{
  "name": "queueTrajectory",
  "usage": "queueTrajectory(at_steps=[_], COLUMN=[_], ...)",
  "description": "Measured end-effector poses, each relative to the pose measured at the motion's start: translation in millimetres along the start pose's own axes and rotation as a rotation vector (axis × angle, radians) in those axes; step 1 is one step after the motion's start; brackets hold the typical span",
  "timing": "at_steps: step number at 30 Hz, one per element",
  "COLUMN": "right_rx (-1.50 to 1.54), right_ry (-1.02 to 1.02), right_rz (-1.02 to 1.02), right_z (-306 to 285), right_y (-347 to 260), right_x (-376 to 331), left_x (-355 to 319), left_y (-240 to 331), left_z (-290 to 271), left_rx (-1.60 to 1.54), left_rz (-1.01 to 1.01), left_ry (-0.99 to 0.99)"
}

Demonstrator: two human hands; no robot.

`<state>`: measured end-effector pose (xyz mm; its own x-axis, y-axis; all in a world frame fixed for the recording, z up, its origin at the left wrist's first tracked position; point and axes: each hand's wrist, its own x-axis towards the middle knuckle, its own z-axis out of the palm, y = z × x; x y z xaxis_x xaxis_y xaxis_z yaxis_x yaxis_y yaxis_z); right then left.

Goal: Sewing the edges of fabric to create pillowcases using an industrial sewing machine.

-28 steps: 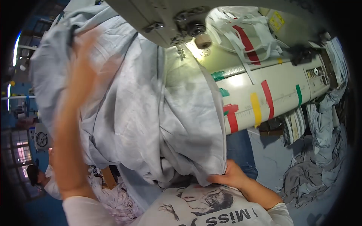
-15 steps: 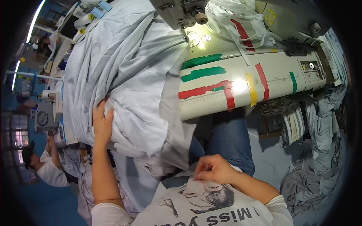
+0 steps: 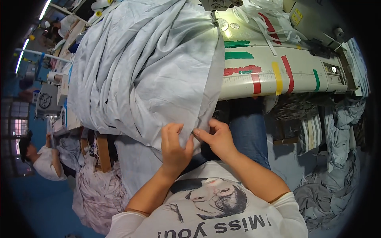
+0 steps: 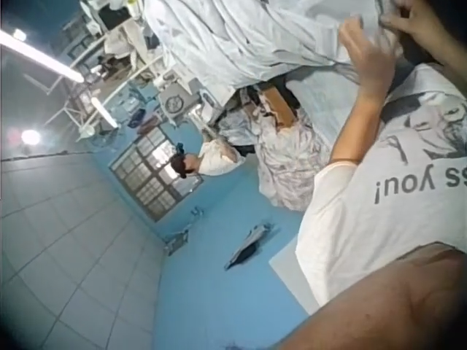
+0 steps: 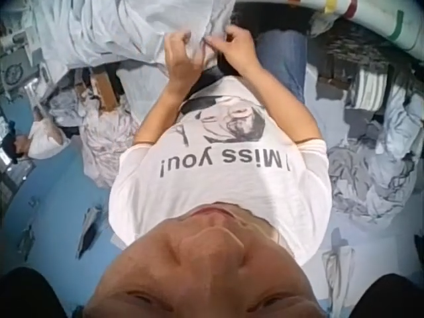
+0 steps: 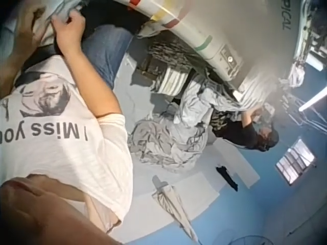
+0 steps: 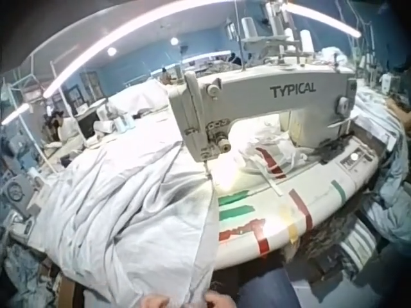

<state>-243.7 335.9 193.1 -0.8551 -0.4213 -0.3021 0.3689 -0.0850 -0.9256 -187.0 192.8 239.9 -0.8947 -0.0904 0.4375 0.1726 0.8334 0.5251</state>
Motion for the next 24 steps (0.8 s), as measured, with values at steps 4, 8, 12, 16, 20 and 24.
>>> queueTrajectory(at_steps=[4, 8, 12, 16, 20, 24], right_rx=[0.223, 0.041, 0.174, 0.386, 0.477, 0.191], right_ry=[-0.065, -0.187, -0.288, -0.221, -0.151, -0.412], right_rz=[0.152, 0.035, -0.105, -0.136, 0.033, 0.072], right_z=[6, -5, -36, -44, -17, -40], right_y=[1, -21, -91, -135, -117, -76], right_x=[-13, -41, -99, -140, -165, -167], left_x=[-14, -19, 55, 111, 107, 44], left_y=[-24, -34, 50, 110, 141, 120], left_z=[-15, -67, -143, -133, -110, -69], left_rx=[0.039, -0.265, -0.37, -0.181, 0.043, -0.007], left_rz=[-0.133, -0.604, -0.379, 0.099, 0.899, 0.746], left_ry=[-0.029, 0.012, 0.324, 0.151, -0.213, -0.731])
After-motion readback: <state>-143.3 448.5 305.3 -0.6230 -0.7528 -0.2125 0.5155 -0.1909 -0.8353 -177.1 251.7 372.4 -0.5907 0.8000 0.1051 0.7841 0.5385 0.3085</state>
